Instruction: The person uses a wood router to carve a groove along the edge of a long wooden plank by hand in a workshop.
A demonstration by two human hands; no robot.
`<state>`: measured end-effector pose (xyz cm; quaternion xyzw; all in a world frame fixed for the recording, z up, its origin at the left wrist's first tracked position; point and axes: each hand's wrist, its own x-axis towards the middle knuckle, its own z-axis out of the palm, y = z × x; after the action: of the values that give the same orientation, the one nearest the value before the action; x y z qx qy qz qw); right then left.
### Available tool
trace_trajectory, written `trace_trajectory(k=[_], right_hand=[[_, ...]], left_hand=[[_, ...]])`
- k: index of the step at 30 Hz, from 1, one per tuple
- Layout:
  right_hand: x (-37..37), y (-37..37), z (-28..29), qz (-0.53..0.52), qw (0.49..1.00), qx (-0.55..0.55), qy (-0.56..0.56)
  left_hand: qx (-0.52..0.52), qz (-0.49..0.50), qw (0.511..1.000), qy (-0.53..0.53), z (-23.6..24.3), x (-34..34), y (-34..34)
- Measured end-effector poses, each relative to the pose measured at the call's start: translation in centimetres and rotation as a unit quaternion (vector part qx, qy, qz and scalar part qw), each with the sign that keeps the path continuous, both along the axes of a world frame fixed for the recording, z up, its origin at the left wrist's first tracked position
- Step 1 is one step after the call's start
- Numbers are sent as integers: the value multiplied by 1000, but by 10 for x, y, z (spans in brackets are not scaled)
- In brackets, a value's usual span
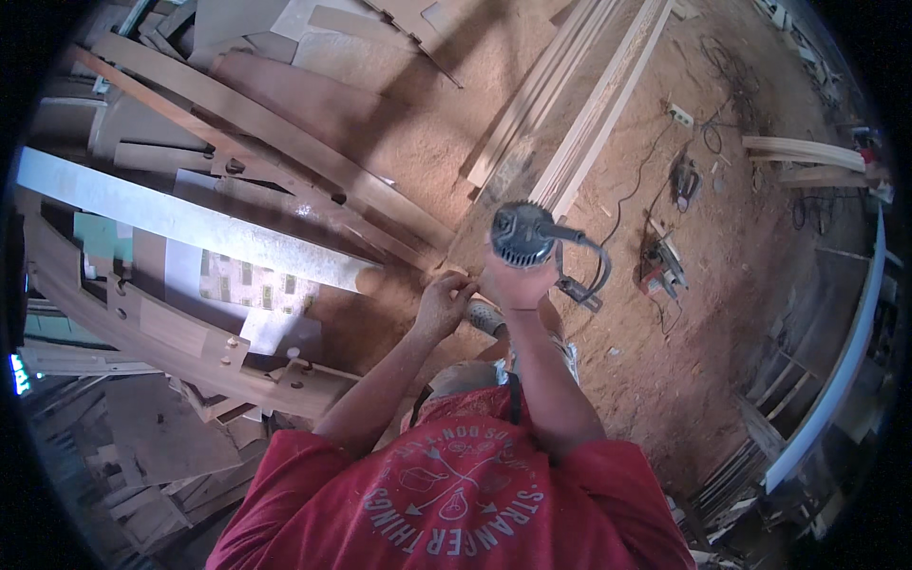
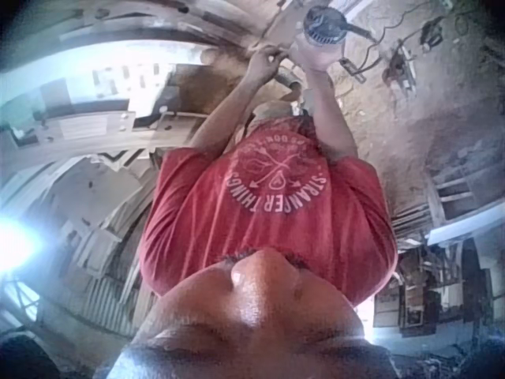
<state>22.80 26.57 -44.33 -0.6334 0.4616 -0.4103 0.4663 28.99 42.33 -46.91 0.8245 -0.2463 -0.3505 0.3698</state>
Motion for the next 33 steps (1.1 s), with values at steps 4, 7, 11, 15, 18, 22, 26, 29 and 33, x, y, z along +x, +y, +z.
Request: trace_trajectory(k=[4, 7, 11, 15, 18, 22, 26, 29, 33], right_hand=[[-7, 6, -38, 14, 982, 150, -117], [-12, 9, -65, 54, 966, 162, -192], [-21, 6, -64, 94, 980, -162, 71], [-18, 1, -50, 74, 975, -199, 72], [-13, 1, -39, 74, 967, -235, 65], [-9, 5, -21, 26, 997, 22, 64], [-12, 8, -46, 25, 903, 302, -305], [-15, 13, -60, 92, 976, 113, -164], [-32, 12, -94, 106, 978, -145, 105]], left_hand=[[-9, 14, 1000, 22, 2, -2, -6], [-5, 6, 1000, 8, 2, -2, -7], [-13, 11, 1000, -4, 1, -2, -4], [1, 9, 1000, 20, 7, -1, -9], [1, 22, 999, 36, 2, -3, -6], [1, 24, 999, 35, 3, -2, -7], [10, 20, 999, 37, 4, -3, -7], [2, 28, 999, 46, 2, -3, -6], [-1, -6, 1000, -8, -1, -3, -7]])
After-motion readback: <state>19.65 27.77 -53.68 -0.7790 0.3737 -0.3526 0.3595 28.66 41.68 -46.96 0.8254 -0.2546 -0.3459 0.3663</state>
